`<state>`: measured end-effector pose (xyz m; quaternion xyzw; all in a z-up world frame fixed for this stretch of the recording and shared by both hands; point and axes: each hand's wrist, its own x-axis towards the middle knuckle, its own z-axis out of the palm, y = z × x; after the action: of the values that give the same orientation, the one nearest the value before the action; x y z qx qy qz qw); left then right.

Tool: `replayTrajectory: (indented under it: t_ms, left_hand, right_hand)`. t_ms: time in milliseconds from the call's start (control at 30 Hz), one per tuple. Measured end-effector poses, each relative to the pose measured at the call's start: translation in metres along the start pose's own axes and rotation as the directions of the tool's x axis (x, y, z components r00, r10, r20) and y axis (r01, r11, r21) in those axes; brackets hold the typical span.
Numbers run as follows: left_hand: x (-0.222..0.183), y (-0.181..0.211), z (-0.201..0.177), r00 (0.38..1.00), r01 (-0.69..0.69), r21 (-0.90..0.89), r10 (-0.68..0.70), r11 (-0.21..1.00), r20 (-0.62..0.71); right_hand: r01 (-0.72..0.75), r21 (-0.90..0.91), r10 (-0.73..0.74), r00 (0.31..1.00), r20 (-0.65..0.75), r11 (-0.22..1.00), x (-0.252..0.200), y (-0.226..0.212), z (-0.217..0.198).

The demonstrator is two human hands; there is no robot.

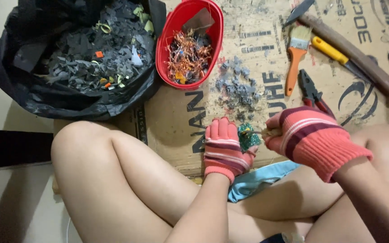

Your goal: The person sits cross-legged on the floor and uses a screwdriver and pliers to remove components from a small green circuit board. They place removed parts into a red container and a black bag while working on a cardboard sheet.

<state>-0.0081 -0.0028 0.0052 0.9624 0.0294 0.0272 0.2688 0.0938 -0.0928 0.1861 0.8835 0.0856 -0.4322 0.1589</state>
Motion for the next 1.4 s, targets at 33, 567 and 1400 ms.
replayTrajectory:
  t_ms: [33, 567, 1400]
  left_hand:
    - [-0.001, 0.000, -0.001, 1.000, 0.001, 0.004, -0.001, 1.000, 0.009]
    - [0.002, 0.001, -0.006, 0.995, -0.071, 0.001, 0.071, 0.997, -0.077]
    - [0.000, 0.002, 0.000, 0.991, -0.053, -0.037, 0.048, 0.998, -0.128]
  right_hand:
    - [0.003, 0.005, -0.003, 1.000, 0.008, 1.000, 0.001, 0.001, 0.003]
    - [0.133, 0.093, -0.139, 0.989, 0.056, 0.987, 0.007, 0.000, 0.011]
    - [0.081, 0.223, -0.058, 0.993, -0.106, 0.971, 0.008, 0.011, 0.032]
